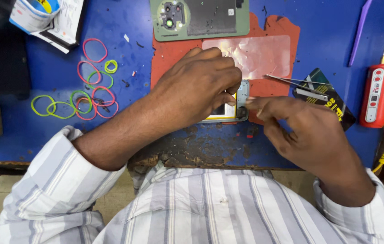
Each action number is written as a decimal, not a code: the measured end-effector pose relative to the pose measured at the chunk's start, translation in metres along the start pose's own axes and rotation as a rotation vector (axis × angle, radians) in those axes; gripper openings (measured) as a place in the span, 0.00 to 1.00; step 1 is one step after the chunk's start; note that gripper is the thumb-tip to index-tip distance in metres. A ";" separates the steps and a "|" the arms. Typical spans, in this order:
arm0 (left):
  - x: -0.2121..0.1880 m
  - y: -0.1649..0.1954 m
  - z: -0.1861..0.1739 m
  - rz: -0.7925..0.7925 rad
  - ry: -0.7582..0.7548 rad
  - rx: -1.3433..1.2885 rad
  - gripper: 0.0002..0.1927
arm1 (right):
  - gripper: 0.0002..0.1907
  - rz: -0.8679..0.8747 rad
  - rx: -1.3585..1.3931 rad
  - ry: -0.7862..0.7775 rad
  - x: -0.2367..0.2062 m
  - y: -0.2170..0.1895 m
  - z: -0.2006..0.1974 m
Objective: The person assembles a smartphone by fitting the back cover onto the chassis and then uses a screwdriver to fasten screws into the internal frame. The phone remains open with the battery and internal components visible.
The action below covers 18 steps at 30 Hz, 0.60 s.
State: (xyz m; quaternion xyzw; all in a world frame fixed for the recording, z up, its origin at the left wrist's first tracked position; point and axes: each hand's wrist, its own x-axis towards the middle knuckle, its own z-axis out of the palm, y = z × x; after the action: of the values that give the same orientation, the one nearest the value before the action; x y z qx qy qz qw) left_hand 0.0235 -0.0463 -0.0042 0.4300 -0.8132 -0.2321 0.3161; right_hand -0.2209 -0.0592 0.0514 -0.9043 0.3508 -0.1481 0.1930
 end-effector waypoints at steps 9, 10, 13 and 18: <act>0.000 0.003 0.001 -0.024 -0.007 -0.072 0.13 | 0.14 -0.004 0.053 0.058 0.001 -0.003 0.002; 0.001 0.003 0.001 -0.030 -0.010 -0.089 0.14 | 0.17 0.037 -0.036 0.071 0.001 -0.004 0.002; 0.002 0.003 0.001 -0.025 0.012 -0.134 0.15 | 0.17 0.103 0.053 0.090 0.000 -0.005 0.000; 0.003 0.003 0.000 -0.012 0.024 -0.208 0.16 | 0.21 0.046 0.676 0.325 -0.006 -0.006 0.004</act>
State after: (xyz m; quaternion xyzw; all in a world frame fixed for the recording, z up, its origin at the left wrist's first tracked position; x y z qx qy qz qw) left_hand 0.0197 -0.0474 -0.0012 0.4025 -0.7782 -0.3122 0.3673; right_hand -0.2200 -0.0504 0.0497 -0.7461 0.3283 -0.3927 0.4259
